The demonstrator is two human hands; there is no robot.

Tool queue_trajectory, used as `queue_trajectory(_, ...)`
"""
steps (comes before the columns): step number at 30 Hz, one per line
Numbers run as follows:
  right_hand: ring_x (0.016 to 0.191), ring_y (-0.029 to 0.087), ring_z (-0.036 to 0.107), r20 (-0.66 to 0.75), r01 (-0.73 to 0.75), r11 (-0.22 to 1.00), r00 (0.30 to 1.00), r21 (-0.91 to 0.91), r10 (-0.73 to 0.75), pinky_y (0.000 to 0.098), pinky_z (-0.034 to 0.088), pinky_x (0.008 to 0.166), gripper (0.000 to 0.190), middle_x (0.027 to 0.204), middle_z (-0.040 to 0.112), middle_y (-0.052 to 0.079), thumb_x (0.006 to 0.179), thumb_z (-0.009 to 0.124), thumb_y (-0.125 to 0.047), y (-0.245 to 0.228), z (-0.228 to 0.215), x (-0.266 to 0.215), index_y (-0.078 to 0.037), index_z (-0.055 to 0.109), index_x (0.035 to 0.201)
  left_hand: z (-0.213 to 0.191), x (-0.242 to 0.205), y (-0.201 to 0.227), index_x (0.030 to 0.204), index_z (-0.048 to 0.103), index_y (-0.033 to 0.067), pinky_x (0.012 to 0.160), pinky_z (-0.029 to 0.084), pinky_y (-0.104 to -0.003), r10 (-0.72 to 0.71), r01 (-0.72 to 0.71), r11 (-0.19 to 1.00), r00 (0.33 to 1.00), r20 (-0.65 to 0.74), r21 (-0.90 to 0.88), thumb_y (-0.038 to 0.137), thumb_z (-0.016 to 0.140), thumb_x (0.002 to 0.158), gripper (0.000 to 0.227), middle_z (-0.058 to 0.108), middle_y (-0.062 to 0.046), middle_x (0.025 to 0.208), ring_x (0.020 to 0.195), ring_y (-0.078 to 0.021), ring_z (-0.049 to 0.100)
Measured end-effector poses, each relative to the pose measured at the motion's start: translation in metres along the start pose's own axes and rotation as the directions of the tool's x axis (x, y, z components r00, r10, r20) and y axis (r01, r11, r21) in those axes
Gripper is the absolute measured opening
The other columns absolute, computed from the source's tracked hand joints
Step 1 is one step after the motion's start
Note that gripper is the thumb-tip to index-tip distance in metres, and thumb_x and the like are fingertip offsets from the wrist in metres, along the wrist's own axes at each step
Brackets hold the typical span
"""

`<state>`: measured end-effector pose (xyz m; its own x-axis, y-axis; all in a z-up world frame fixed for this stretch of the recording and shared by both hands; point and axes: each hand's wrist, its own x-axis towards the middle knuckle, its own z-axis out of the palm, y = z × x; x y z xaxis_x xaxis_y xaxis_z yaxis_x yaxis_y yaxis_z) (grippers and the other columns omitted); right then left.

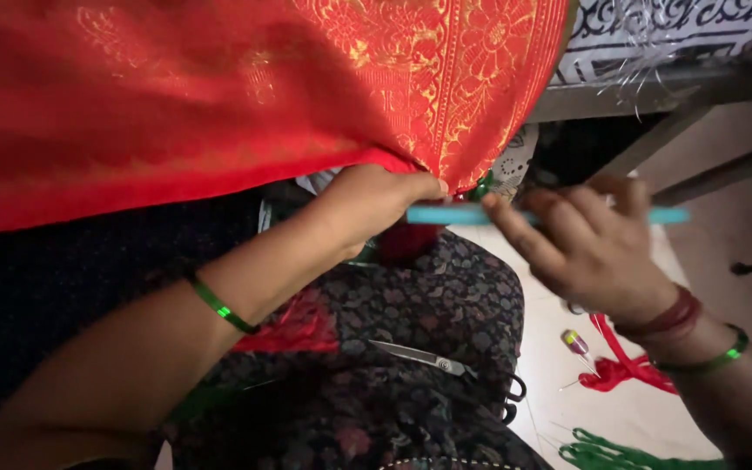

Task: Attaching decorative tassels to the border of a red saree using thread, scissors, and a comb.

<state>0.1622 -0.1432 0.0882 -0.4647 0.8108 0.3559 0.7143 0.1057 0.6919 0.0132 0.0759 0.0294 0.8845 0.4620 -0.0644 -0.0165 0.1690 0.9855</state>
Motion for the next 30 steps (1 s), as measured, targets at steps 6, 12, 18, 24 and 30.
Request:
queue_trajectory(6,0.092,0.016,0.063,-0.003,0.193,0.980,0.981,0.044,-0.193,0.0453,0.044,0.084,0.050,0.107,0.068,0.002,0.098,0.067,-0.028,-0.003,0.004,-0.009,-0.024,0.058,0.147,-0.003,-0.001,0.001,0.084,0.075,-0.0007,0.071,0.060,-0.034,-0.109,0.113,0.984,0.993,0.040,-0.138,0.013,0.069,0.083,0.015,0.077,-0.010,0.079,0.073,-0.0195,0.075)
queue_trajectory(12,0.089,0.016,0.060,0.014,-0.030,0.999,0.999,0.030,0.029,0.0452,0.046,0.086,0.051,0.103,0.063,0.000,0.096,0.066,-0.030,-0.001,0.006,0.001,-0.024,0.058,0.146,0.002,0.000,-0.002,0.084,0.078,0.0002,0.070,0.057,-0.032,0.019,-0.017,0.997,0.999,-0.026,0.078,0.014,0.073,0.082,0.015,0.078,-0.010,0.083,0.074,-0.0165,0.072)
queue_trajectory(18,0.090,0.016,0.064,-0.023,0.171,0.980,0.985,0.100,-0.170,0.0459,0.044,0.085,0.050,0.103,0.066,0.001,0.098,0.069,-0.033,-0.007,0.003,-0.002,-0.024,0.058,0.146,-0.001,0.000,0.000,0.085,0.075,-0.0043,0.065,0.058,-0.033,-0.113,0.114,0.989,0.993,0.021,-0.091,0.016,0.070,0.082,0.021,0.076,-0.012,0.076,0.067,-0.0194,0.073)
queue_trajectory(24,0.090,0.015,0.062,-0.021,-0.012,0.999,1.000,-0.032,0.012,0.0471,0.043,0.089,0.048,0.105,0.066,0.000,0.099,0.069,-0.030,-0.004,0.004,0.005,-0.025,0.061,0.147,0.002,0.002,0.001,0.082,0.078,-0.0026,0.063,0.055,-0.033,-0.065,0.070,0.993,0.996,-0.058,0.091,0.016,0.074,0.081,0.019,0.077,-0.011,0.078,0.069,-0.0170,0.071)
queue_trajectory(30,0.088,0.015,0.064,-0.112,0.146,0.989,0.983,-0.016,-0.147,0.0489,0.041,0.094,0.046,0.103,0.065,0.002,0.097,0.074,-0.021,-0.007,0.000,0.005,-0.025,0.062,0.141,-0.006,0.003,0.004,0.084,0.076,-0.0021,0.063,0.059,-0.034,-0.113,0.116,0.992,0.992,0.060,-0.052,0.017,0.070,0.080,0.021,0.076,-0.011,0.078,0.068,-0.0198,0.075)
